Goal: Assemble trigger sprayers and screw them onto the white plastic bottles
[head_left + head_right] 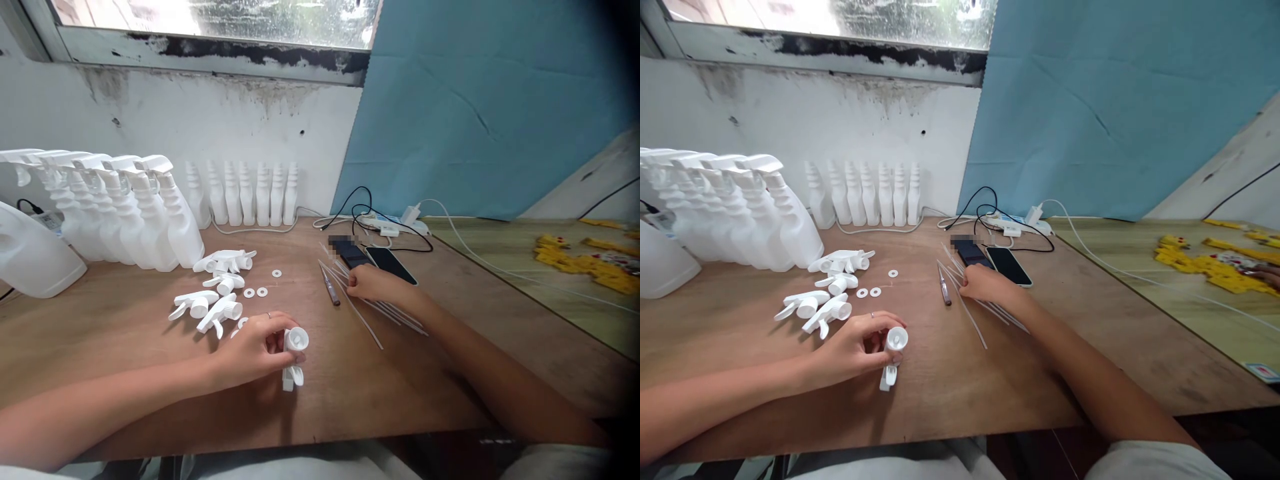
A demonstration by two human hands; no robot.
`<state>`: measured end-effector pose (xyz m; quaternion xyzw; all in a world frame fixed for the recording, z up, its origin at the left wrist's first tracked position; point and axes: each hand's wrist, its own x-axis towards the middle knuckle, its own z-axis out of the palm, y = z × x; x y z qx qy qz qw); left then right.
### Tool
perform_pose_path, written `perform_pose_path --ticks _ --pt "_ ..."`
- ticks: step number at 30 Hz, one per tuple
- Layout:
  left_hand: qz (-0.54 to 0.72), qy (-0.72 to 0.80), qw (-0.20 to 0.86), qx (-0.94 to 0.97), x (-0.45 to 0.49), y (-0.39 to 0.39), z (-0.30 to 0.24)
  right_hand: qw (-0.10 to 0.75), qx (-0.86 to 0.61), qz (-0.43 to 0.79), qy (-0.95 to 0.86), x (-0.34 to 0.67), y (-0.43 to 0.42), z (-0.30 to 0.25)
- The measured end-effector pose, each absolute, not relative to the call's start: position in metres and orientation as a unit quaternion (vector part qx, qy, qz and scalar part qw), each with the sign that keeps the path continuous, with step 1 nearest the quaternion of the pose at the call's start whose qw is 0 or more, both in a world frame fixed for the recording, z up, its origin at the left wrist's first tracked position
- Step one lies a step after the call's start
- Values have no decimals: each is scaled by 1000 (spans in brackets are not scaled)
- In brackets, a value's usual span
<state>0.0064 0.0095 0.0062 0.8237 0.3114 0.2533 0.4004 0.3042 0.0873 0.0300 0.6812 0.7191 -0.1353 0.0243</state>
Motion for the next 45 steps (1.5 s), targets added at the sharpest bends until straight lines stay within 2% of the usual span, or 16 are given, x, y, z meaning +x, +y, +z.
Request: perform_pose_path --ticks 4,8,12,14,17,19,26,45 --pt "255 311 401 823 7 9 4 -3 691 -140 709 299 86 31" --pt "255 310 400 824 7 9 3 -104 691 -146 700 296 82 42" --pt "249 313 402 824 7 9 4 -198 645 -211 708 290 74 55" --pt "248 315 402 823 7 9 4 -285 576 -286 710 281 66 57" --pt "247 315 404 823 8 9 4 -450 394 -426 679 262 52 55" --pt "247 314 407 821 8 8 4 -492 297 -479 663 250 43 52" --pt "245 316 407 821 9 9 7 -494 232 -491 679 235 27 49" --pt "239 318 411 821 8 7 9 -489 212 -473 702 234 24 44"
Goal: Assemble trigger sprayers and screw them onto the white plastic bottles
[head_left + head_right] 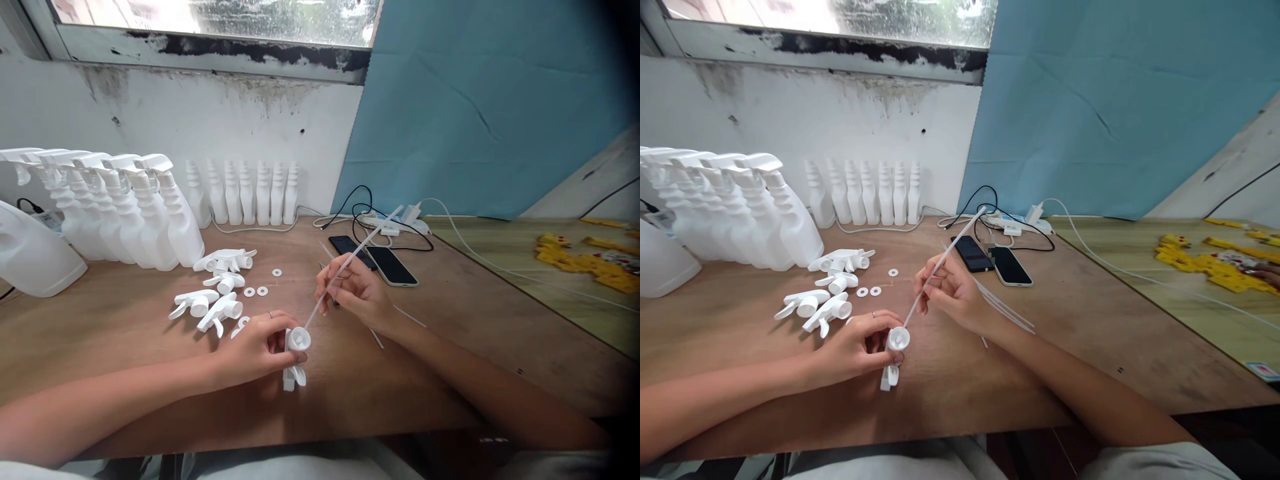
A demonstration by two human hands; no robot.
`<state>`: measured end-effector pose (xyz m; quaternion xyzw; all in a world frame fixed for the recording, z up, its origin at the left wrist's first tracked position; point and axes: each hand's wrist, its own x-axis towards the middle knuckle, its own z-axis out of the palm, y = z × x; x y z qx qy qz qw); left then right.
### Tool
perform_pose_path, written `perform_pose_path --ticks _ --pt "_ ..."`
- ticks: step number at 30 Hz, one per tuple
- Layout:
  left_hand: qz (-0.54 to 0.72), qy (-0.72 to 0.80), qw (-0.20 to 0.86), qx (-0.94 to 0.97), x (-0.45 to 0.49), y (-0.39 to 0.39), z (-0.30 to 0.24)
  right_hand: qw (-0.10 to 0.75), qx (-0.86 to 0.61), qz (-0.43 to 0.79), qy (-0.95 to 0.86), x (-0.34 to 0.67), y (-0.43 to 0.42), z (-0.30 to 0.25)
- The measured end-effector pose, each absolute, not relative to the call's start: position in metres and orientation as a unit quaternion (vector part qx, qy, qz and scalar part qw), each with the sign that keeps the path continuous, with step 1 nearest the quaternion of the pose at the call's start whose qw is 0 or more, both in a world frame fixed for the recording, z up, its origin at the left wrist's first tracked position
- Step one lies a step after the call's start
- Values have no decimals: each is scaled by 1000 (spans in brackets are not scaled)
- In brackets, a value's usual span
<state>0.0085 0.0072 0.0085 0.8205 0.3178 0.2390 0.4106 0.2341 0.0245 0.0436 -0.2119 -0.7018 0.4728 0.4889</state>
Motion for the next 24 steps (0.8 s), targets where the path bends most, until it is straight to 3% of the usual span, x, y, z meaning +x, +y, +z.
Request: perform_pose_path --ticks 5,12,24 --pt "241 316 407 822 9 8 7 439 -218 438 -754 238 21 43" --pt "242 317 407 822 9 10 7 320 -204 285 -880 236 21 48" --pt "251 304 403 826 10 10 6 290 -230 251 -895 229 12 38"
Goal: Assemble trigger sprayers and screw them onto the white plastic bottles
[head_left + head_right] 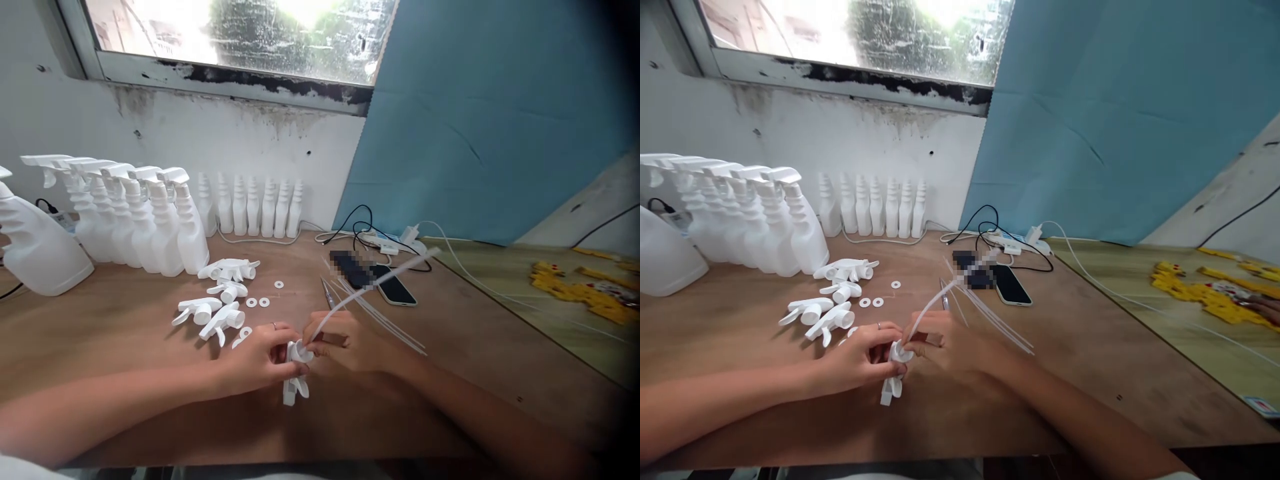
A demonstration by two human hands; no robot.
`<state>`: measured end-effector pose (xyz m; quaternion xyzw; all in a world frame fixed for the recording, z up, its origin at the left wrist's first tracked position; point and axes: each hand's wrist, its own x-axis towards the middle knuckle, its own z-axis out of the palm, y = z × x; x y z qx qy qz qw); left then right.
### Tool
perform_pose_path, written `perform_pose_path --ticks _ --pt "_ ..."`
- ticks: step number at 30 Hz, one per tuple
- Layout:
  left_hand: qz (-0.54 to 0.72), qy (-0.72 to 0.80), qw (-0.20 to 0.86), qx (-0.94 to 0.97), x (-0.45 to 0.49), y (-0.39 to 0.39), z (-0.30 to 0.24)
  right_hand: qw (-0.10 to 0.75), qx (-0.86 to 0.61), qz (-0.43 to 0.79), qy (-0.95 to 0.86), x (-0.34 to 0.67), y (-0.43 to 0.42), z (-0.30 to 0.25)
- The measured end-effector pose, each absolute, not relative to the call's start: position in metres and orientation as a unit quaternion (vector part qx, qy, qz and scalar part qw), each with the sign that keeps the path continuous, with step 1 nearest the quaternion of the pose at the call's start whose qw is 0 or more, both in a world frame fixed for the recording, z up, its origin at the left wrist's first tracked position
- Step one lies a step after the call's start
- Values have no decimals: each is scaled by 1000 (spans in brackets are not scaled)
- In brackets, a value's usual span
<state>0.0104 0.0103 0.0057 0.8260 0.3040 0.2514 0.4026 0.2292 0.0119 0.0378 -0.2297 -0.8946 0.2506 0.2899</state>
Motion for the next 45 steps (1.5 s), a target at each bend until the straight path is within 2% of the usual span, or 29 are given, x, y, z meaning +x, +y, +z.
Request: perform_pose_path --ticks 5,16,27,34,37,40,43,45 --pt "258 298 414 820 10 11 2 293 -254 263 -884 229 10 31" --pt "259 288 421 820 8 10 4 375 -198 278 -862 230 12 3" --pt "260 298 415 819 8 12 0 354 -197 192 -894 226 9 6" --pt "266 319 460 785 11 13 8 365 -222 223 -876 225 18 10" --pt "245 361 515 737 13 18 15 384 -266 155 -871 232 21 14" --pt "249 394 524 713 16 29 23 420 -268 5 -867 242 26 16" --pt "267 389 495 730 24 46 32 335 -206 -159 -906 251 33 19" --pt "252 371 490 748 33 59 39 289 -183 -200 -918 256 37 22"
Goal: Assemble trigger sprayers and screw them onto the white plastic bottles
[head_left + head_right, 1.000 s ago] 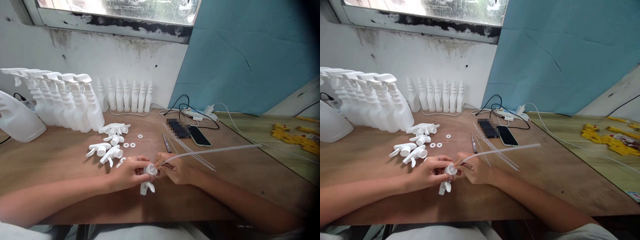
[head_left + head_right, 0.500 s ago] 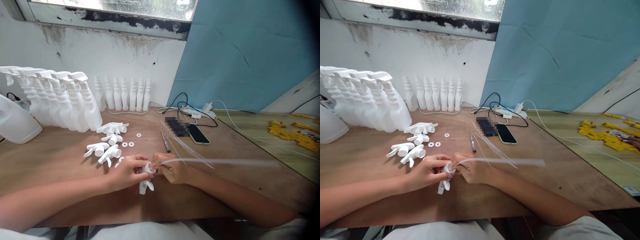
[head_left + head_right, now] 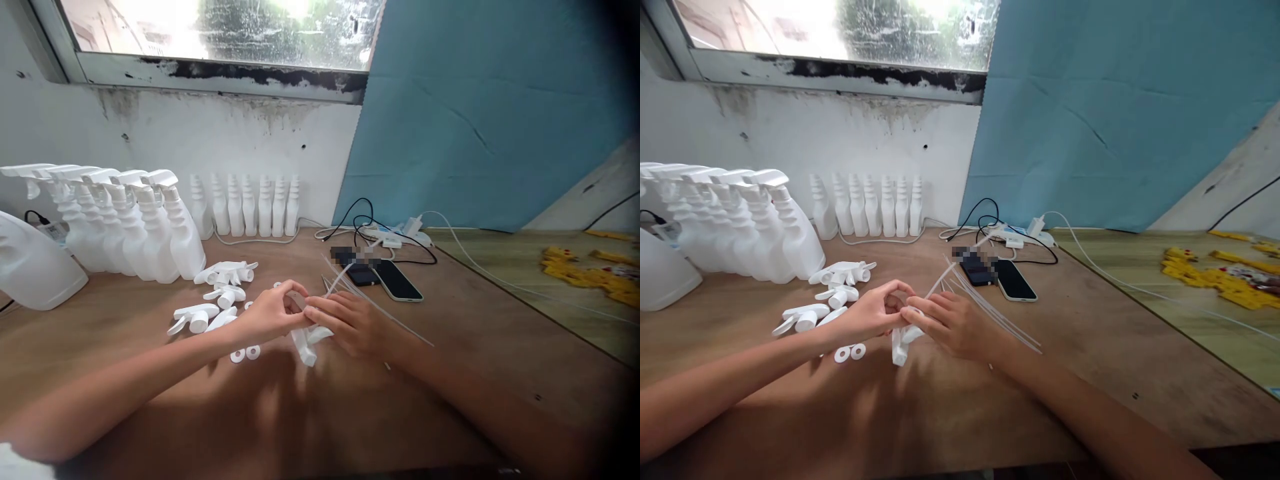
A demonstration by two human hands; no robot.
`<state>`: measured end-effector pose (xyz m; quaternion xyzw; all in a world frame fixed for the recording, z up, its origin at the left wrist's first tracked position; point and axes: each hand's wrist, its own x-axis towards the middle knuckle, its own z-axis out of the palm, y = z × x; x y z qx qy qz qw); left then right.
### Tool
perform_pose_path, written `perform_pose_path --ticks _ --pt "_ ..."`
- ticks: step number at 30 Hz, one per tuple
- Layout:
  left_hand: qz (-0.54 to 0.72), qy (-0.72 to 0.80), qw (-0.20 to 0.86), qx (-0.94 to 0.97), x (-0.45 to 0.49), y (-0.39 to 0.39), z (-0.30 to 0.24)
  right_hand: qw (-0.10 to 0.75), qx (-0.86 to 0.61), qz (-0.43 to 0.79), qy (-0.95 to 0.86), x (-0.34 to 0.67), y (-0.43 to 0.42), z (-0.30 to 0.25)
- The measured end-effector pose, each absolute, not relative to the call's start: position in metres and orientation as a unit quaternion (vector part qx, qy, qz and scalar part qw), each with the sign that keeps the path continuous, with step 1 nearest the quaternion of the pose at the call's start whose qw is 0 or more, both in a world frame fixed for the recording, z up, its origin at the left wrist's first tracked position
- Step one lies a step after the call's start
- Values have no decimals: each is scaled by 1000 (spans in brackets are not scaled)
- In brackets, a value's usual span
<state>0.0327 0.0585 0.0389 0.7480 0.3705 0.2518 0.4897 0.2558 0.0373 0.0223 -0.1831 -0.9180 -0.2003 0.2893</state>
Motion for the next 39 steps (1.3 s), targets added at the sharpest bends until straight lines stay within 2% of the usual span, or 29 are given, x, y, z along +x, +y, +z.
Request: perform_pose_path --ticks 6,8,10,12,16,19,27,39 --pt "144 263 585 753 55 98 72 320 -263 -245 -877 274 46 31" --pt "198 274 518 786 57 118 84 339 -297 -233 -862 282 47 31" --pt "318 347 361 805 57 144 95 359 -320 -209 -852 288 48 29" --pt "417 408 260 770 54 176 108 360 -330 -198 -850 292 49 27" --pt "569 534 137 609 30 243 134 335 -321 -221 -858 295 52 24" --pt "610 619 101 485 -1 280 140 325 -309 -233 -863 295 52 24" --pt "573 701 95 415 -51 318 102 308 -302 -230 -872 294 52 24" --pt "442 778 100 435 -59 336 103 303 -297 -230 -876 294 52 23"
